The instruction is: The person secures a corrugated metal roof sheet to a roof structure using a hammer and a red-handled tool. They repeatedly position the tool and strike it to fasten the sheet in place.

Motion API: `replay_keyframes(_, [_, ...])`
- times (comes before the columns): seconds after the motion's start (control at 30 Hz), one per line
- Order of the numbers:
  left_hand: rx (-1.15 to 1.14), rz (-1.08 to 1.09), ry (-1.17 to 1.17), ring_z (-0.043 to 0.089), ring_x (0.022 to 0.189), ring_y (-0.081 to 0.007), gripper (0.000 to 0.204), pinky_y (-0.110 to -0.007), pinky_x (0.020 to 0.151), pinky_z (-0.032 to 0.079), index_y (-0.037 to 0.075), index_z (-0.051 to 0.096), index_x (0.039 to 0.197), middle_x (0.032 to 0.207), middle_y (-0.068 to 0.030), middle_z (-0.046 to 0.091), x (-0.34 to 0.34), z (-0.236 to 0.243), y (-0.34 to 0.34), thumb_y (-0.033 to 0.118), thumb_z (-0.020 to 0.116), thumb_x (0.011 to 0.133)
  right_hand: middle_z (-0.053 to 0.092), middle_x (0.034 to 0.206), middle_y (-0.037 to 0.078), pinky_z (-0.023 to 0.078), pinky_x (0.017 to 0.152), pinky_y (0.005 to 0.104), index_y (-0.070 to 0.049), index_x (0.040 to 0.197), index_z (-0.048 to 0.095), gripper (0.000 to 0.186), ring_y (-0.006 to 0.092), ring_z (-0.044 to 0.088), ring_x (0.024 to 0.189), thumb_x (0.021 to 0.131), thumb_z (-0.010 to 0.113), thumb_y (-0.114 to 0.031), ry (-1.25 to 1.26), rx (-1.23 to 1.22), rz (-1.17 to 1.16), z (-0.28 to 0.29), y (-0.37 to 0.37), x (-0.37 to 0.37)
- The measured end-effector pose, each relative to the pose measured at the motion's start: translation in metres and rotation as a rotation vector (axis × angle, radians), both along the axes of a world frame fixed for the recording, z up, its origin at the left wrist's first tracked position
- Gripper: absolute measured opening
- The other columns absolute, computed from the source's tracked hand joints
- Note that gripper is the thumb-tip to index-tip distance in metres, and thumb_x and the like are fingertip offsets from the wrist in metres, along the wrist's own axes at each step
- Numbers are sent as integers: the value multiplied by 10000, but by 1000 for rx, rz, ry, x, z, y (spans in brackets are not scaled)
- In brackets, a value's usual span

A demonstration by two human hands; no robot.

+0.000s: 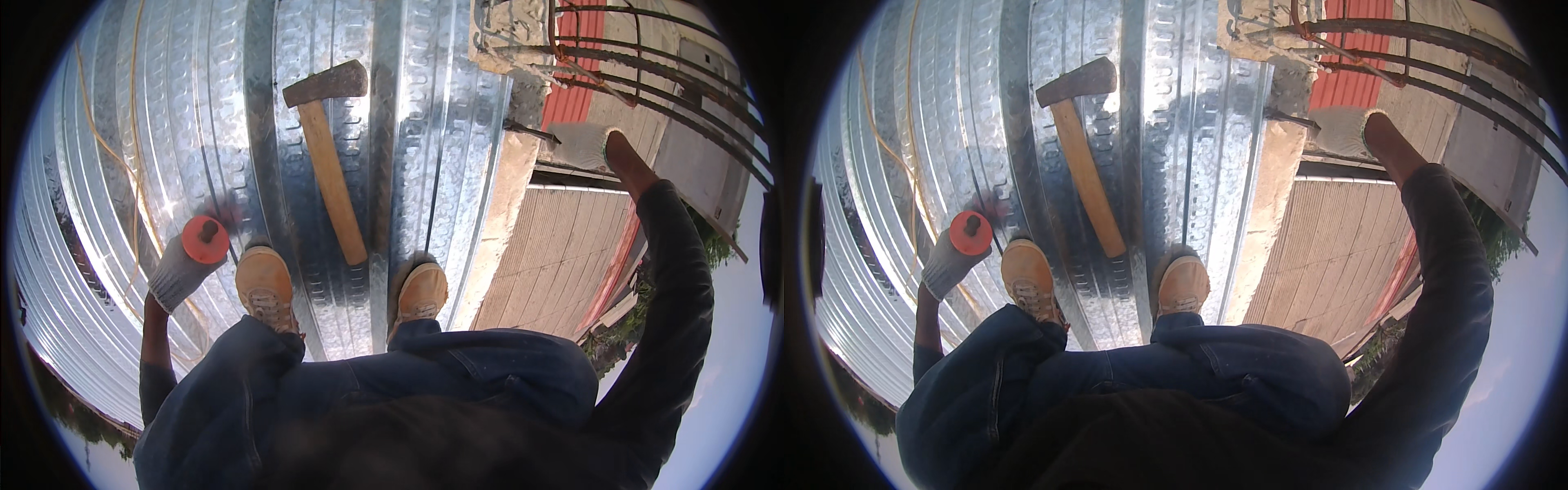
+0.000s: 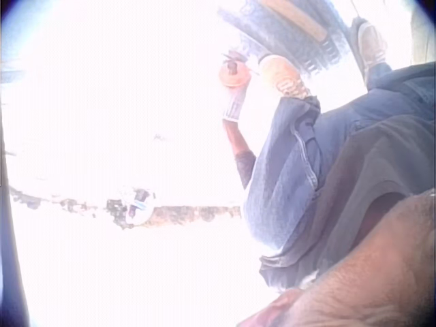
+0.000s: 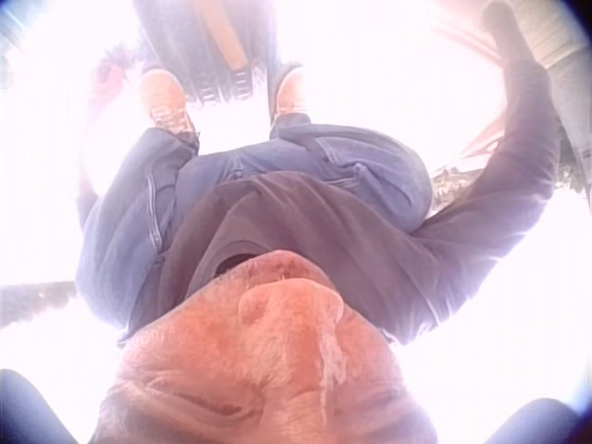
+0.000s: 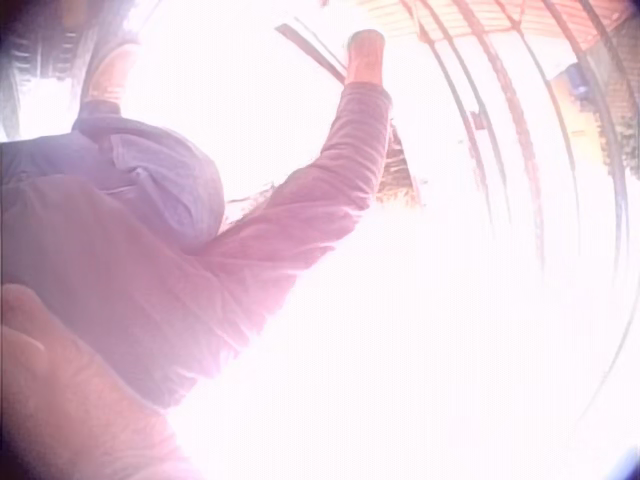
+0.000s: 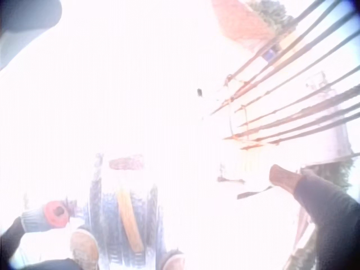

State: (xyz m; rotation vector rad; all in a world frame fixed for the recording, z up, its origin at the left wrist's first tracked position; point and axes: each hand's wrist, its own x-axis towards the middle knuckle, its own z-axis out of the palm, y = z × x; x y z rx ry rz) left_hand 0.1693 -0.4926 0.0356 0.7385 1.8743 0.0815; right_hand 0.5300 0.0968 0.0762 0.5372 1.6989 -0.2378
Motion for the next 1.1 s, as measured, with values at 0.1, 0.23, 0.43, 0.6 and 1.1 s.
replay_keyframes(0.1, [-9,-15,-3,791,1028,-352,463,-450,867,616,19,727,1266,1114,-168,810,-2,-3,-2,273,911,925,754,1118,276,555,973,533,16,1338,572,414,450,743,1090,1143,590,-349,-32,20,54,-3,9,-2])
replay_keyframes(0.23, [-115,40,-14,804,1007,-294,568,-436,876,618,36,732,1299,1092,-146,819,-7,-13,-8,326,966,870,758,1016,256,595,884,514,44,1333,568,427,415,778,984,1123,611,-326,173,57,112,-12,12,30])
replay_keyframes(0.43, [-28,72,-18,801,993,-312,504,-435,864,619,25,738,1265,1075,-152,820,3,-5,-11,297,945,895,702,854,143,610,616,430,61,1233,577,366,232,748,713,1118,597,-286,198,85,-666,-8,-61,66])
replay_keyframes(0.6, [21,94,-4,799,980,-326,451,-434,854,620,15,744,1236,1061,-156,820,5,0,-5,273,928,916,614,872,51,556,643,345,-20,1152,545,253,137,630,715,1114,626,-256,390,100,-1272,-18,-128,87])
replay_keyframes(1.1, [-32,38,30,797,955,-306,430,-435,832,609,6,739,1250,1046,-151,822,3,5,11,275,886,948,710,927,80,709,688,394,-38,1485,546,491,212,767,800,1125,692,-338,68,-246,-987,21,-13,32])
